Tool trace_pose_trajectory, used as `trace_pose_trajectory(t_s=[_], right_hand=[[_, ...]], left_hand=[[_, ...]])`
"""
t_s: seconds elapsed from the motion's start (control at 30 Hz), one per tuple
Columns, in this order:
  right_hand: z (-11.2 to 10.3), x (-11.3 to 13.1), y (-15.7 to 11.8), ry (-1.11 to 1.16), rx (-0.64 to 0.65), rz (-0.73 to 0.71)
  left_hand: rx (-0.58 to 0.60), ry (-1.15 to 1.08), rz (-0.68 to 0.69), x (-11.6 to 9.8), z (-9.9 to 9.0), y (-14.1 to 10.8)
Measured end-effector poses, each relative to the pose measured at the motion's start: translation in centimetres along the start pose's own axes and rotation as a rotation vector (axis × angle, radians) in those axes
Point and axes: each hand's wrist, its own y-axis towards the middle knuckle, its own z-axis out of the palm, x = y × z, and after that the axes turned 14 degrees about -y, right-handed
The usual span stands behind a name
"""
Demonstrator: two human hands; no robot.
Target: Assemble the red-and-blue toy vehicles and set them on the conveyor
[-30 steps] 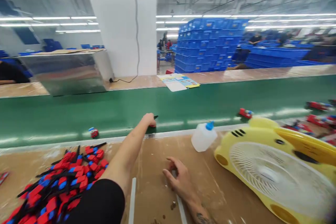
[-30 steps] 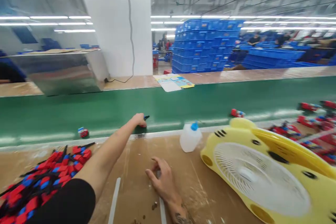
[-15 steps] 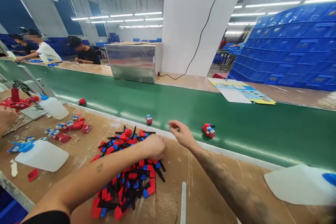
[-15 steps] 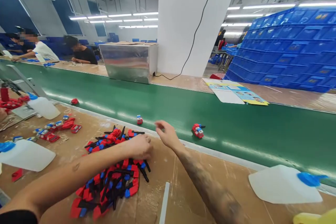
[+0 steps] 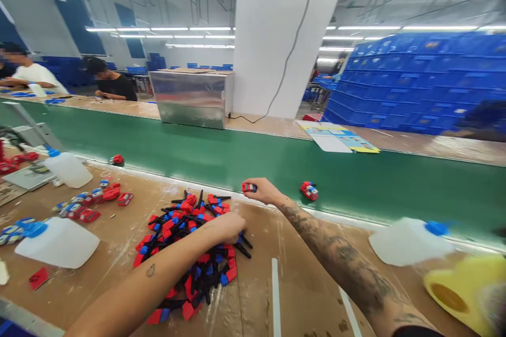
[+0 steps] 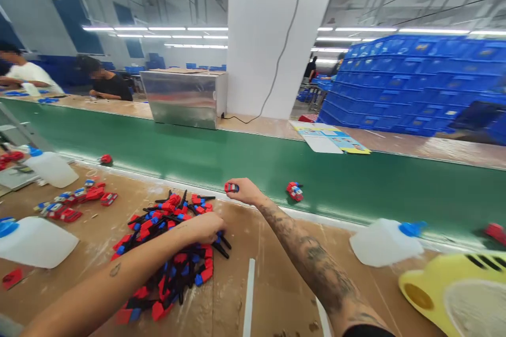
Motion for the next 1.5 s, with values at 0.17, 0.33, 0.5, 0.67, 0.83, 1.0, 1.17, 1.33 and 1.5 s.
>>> trace_pose_trajectory(t_s=[0.17,0.33,0.5,0.67,0.83,1.0,1.17,1.33,1.5], right_hand=[[-1.0,0.2,-16.0,0.542,-0.274,0.274],[1.6,3.1,-27.5,1.373,-0.614,0.728],[3.3,5.8,-34.5,1.551,-0.64,0.664],[3.5,7.6,-38.1,1.599,-0.6,0.634],[4.4,8.2,-39.0,1.645,-0.694,0.685],[5.0,8.7,-38.9,1.707,-0.734,0.704],[5.3,9.1,-39.0,1.716,-0.705,0.658],[5.7,9.3,-39.1,1.689,-0.64,0.662],[5.8,9.2,-39.1,1.693,-0.63,0.644]], left_hand=[[-0.127,-0.342,-0.032,-0.4,-0.4,1.9],[-0.223,-0.803,-0.139,-3.8,1.0,3.6],[-0.27,-1.151,-0.136,-9.3,3.1,1.4],[-0.329,-1.631,-0.109,-12.9,4.8,-2.5],[-0.198,-1.201,0.025,-14.6,5.9,-5.0],[0.114,-0.376,0.423,-16.7,6.7,-5.8],[0.246,0.054,0.685,-17.6,7.0,-5.2],[0.294,0.279,0.761,-17.9,7.0,-4.4],[0.284,0.349,0.798,-18.4,7.0,-4.1]])
